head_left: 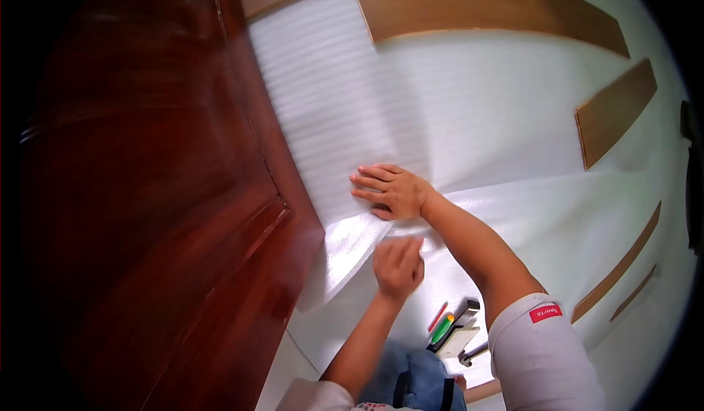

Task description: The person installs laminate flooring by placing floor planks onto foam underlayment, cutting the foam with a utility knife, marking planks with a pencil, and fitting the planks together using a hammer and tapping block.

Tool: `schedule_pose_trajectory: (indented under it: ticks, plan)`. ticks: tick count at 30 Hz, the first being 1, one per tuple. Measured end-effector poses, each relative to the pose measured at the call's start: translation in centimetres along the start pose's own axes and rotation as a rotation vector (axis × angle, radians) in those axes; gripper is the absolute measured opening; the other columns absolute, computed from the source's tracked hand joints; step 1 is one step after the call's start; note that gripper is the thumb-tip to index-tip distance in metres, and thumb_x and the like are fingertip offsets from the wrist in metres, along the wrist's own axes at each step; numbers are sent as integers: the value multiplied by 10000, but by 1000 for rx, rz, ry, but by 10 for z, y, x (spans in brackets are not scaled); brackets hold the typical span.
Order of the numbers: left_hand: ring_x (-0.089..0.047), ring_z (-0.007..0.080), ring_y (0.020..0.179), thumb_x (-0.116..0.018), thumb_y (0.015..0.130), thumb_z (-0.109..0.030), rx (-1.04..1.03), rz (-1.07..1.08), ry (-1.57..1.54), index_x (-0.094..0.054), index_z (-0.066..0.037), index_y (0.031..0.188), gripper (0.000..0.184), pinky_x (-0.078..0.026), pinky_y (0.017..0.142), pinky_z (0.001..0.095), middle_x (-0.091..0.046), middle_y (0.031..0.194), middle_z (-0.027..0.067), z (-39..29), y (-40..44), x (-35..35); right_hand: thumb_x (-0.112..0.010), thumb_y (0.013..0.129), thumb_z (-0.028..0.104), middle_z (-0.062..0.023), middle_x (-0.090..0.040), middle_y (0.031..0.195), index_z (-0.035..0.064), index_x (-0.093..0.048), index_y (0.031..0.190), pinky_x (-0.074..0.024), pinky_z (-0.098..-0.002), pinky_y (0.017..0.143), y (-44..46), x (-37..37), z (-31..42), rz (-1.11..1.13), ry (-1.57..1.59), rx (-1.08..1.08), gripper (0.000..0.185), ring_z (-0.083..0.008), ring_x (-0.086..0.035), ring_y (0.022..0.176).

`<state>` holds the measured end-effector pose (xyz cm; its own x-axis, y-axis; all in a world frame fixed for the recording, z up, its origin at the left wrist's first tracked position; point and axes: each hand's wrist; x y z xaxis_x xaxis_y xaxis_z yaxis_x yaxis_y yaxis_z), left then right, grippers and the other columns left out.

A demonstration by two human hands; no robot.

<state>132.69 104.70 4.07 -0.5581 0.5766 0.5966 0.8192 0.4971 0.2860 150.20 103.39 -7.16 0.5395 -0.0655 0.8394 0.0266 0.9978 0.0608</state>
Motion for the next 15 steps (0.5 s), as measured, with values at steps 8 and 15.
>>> schedule_pose_trajectory:
  ticks: [8,15]
  plan:
    - [-532,322,1167,-596,908,-83,446,-18,361,-507,-30,1421,523,-406,1060,443,-610,1232,133,111,166,-68,-650,886,417,35,-462,1547,221,-585,1394,-230,-361,1244,-4,-8,0,78,54,-21,549,-173,-334,1469]
    - [-574,324,1065,-658,870,-120,470,-61,505,-499,-15,1426,588,-461,965,444,-624,1114,158,171,271,-90,-675,834,328,-7,-611,1374,179,-719,1163,-360,-416,1163,-2,1,7,-85,55,18,364,-227,-464,1360]
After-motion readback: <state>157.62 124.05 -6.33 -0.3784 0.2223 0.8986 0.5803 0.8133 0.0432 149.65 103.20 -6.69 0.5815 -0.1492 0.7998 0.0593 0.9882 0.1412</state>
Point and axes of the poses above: each hand's wrist, its own y-axis towards the middle knuckle, its own x-axis out of the back of the hand, z = x × y
